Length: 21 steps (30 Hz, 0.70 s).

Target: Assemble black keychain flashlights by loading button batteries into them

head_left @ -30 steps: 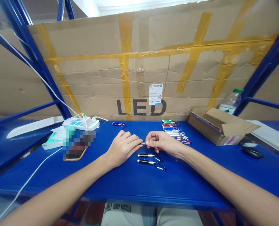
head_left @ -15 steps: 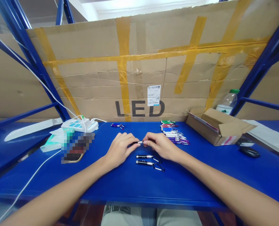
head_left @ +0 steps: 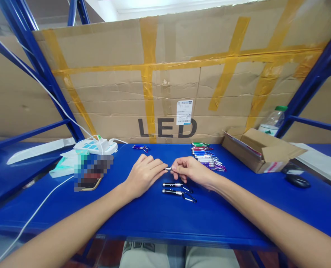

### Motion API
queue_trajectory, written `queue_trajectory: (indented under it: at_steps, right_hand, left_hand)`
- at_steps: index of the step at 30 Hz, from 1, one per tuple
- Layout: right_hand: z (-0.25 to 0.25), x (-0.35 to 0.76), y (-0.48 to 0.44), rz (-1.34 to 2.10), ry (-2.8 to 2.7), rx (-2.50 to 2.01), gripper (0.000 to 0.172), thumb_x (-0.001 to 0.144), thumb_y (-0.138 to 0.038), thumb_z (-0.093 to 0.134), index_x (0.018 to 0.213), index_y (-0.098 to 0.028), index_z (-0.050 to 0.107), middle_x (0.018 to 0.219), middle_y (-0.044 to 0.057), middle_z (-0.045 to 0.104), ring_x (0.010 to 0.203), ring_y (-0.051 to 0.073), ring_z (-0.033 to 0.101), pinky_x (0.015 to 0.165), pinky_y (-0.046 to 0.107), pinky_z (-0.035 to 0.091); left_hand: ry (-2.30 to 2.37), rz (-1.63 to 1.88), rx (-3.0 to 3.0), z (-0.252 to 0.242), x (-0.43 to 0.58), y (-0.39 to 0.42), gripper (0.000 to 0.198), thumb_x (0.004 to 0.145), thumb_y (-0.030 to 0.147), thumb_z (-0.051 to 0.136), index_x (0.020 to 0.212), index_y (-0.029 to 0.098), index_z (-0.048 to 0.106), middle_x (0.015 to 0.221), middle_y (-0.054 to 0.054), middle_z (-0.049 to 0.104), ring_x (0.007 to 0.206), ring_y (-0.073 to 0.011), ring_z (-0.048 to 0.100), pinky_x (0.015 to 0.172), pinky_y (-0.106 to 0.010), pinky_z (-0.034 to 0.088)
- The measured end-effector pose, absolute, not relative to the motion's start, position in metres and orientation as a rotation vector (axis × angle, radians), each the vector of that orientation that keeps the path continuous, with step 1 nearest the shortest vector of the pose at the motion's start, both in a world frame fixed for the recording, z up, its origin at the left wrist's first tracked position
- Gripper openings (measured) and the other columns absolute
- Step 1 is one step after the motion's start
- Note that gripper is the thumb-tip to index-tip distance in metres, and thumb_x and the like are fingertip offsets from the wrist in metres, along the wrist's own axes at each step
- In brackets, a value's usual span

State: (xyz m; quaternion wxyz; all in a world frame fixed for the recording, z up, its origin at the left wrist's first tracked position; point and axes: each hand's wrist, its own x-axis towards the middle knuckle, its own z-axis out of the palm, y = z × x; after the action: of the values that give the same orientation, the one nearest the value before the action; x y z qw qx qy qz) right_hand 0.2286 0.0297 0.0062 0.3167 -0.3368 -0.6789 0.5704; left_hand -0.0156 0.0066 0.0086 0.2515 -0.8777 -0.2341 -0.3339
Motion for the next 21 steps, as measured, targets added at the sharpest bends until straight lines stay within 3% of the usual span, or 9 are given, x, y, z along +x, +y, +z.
queue_trajectory:
  at_steps: [5, 10, 17, 21]
  right_hand:
    - [0.016, 0.230, 0.026, 1.829, -1.592, -0.862, 0.044, 0.077, -0.051, 0.093, 0.078, -0.014, 0.070, 0.071, 0.001, 0.068, 0.053, 0.006, 0.043, 0.050, 0.022, 0.038]
    - [0.021, 0.233, 0.026, 1.926, -1.558, -0.842, 0.044, 0.074, -0.046, 0.097, 0.074, -0.015, 0.066, 0.069, -0.003, 0.063, 0.050, 0.004, 0.035, 0.046, 0.020, 0.032]
    - [0.010, 0.228, 0.028, 1.708, -1.539, -0.865, 0.050, 0.069, -0.050, 0.099, 0.088, -0.017, 0.066, 0.076, -0.001, 0.070, 0.053, 0.006, 0.047, 0.050, 0.021, 0.044]
    - [0.006, 0.220, 0.026, 1.422, -1.613, -0.852, 0.046, 0.078, -0.056, 0.090, 0.087, -0.019, 0.065, 0.076, -0.001, 0.071, 0.053, 0.009, 0.052, 0.051, 0.024, 0.048]
  left_hand:
    - [-0.562, -0.879, -2.308, 0.014, -0.014, 0.002, 0.015, 0.111, 0.022, 0.058, 0.118, 0.016, 0.070, 0.102, -0.006, 0.080, 0.079, -0.0192, 0.057, 0.074, -0.037, 0.036]
    - [-0.590, -0.906, -2.330, 0.013, -0.013, 0.001, 0.017, 0.112, 0.025, 0.058, 0.119, 0.017, 0.070, 0.103, -0.006, 0.080, 0.079, -0.0189, 0.058, 0.075, -0.037, 0.037]
    - [-0.645, -0.915, -2.371, 0.011, -0.014, 0.003, 0.017, 0.112, 0.026, 0.058, 0.117, 0.016, 0.072, 0.102, -0.007, 0.079, 0.081, -0.0195, 0.059, 0.075, -0.037, 0.035]
    - [-0.745, -0.928, -2.408, 0.009, -0.013, 0.004, 0.020, 0.113, 0.028, 0.056, 0.114, 0.017, 0.072, 0.101, -0.006, 0.079, 0.081, -0.0195, 0.058, 0.075, -0.037, 0.035]
